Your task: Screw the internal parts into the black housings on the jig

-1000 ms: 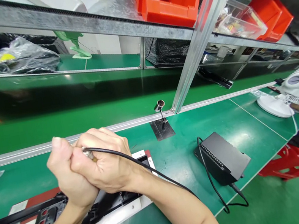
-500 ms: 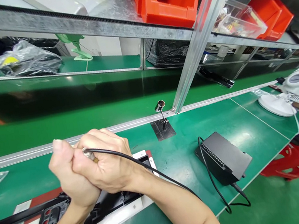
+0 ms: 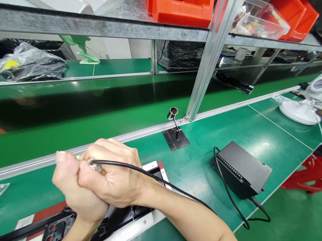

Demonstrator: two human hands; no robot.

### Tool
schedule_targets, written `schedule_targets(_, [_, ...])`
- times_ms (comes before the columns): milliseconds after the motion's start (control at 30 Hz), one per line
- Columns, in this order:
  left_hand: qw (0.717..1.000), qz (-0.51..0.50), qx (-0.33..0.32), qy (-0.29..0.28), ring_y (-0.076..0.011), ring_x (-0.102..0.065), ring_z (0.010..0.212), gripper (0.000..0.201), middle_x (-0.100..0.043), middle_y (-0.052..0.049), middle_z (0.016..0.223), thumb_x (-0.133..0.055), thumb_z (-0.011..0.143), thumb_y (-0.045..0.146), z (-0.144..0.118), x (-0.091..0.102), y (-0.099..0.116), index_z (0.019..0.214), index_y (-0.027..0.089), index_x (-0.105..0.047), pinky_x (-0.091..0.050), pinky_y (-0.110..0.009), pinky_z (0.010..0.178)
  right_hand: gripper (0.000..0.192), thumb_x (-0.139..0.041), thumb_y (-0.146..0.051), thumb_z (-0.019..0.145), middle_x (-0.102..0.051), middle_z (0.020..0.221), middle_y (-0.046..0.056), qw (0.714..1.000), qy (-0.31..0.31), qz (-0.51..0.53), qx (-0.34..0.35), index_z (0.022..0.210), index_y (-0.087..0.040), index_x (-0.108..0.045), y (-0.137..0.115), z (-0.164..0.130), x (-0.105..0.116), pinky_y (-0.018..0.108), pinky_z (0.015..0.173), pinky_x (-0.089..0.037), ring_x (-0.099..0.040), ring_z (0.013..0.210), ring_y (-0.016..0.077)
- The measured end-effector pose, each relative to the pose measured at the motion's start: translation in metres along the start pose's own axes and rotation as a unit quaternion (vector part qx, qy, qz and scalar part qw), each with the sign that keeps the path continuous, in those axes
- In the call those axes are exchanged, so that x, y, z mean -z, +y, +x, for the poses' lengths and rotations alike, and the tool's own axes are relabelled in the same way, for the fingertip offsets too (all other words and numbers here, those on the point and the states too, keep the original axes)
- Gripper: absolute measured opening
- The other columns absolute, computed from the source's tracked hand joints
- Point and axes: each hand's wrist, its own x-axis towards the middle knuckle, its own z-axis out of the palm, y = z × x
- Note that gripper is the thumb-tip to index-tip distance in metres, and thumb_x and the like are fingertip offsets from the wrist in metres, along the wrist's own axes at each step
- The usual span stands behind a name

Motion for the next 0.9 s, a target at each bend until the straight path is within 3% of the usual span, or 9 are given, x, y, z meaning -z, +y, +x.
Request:
schedule_targets(233, [1.0, -0.015, -0.006, -0.018, -0.0181, -0.039, 0.06, 0.07, -0.047, 0.0, 0.062, -0.057, 0.099, 0.081, 0.0006, -0.0013, -0.0015, 0.06, 0.024, -0.046, -0.04, -0.038, 0.055, 0.029, -0.046, -0.04, 0.109, -0.066, 0.084, 0.001, 1.0, 0.005, 0.018, 0.001, 0.084, -0.026, -0.048, 0.0002, -0.0004, 0.0004, 0.036, 0.087, -0.059, -0.064, 0.082, 0.0173])
schedule_targets(400, [0.998, -0.007, -0.055, -0.006, -0.0147, -0.032, 0.054, 0.068, -0.037, 0.004, 0.059, -0.058, 0.103, 0.074, -0.0001, -0.0027, 0.0007, 0.06, 0.024, -0.04, -0.036, -0.034, 0.047, 0.029, -0.047, -0.041, 0.109, -0.068, 0.085, 0.002, 1.0, 0.004, 0.024, 0.009, 0.085, -0.026, -0.051, 0.001, -0.0008, 0.0003, 0.036, 0.088, -0.06, -0.066, 0.085, 0.0179])
schedule_targets(600, [0.996, 0.008, -0.091, 0.003, -0.0135, -0.023, 0.053, 0.065, -0.029, 0.005, 0.06, -0.055, 0.108, 0.066, 0.0001, -0.003, 0.0032, 0.061, 0.023, -0.044, -0.032, -0.032, 0.045, 0.027, -0.046, -0.038, 0.108, -0.07, 0.086, 0.002, 1.0, 0.001, 0.007, 0.006, 0.085, -0.026, -0.05, 0.0012, -0.0007, -0.0004, 0.037, 0.088, -0.061, -0.068, 0.086, 0.0181])
schedule_targets(900, [0.996, 0.024, -0.086, 0.001, -0.0145, -0.013, 0.056, 0.066, -0.02, 0.005, 0.062, -0.053, 0.108, 0.067, -0.0018, -0.0028, 0.0025, 0.061, 0.024, -0.038, -0.023, -0.035, 0.045, 0.024, -0.046, -0.034, 0.106, -0.071, 0.087, 0.003, 1.0, 0.001, -0.005, -0.011, 0.084, -0.027, -0.05, -0.002, -0.002, 0.0005, 0.037, 0.09, -0.063, -0.069, 0.087, 0.0181])
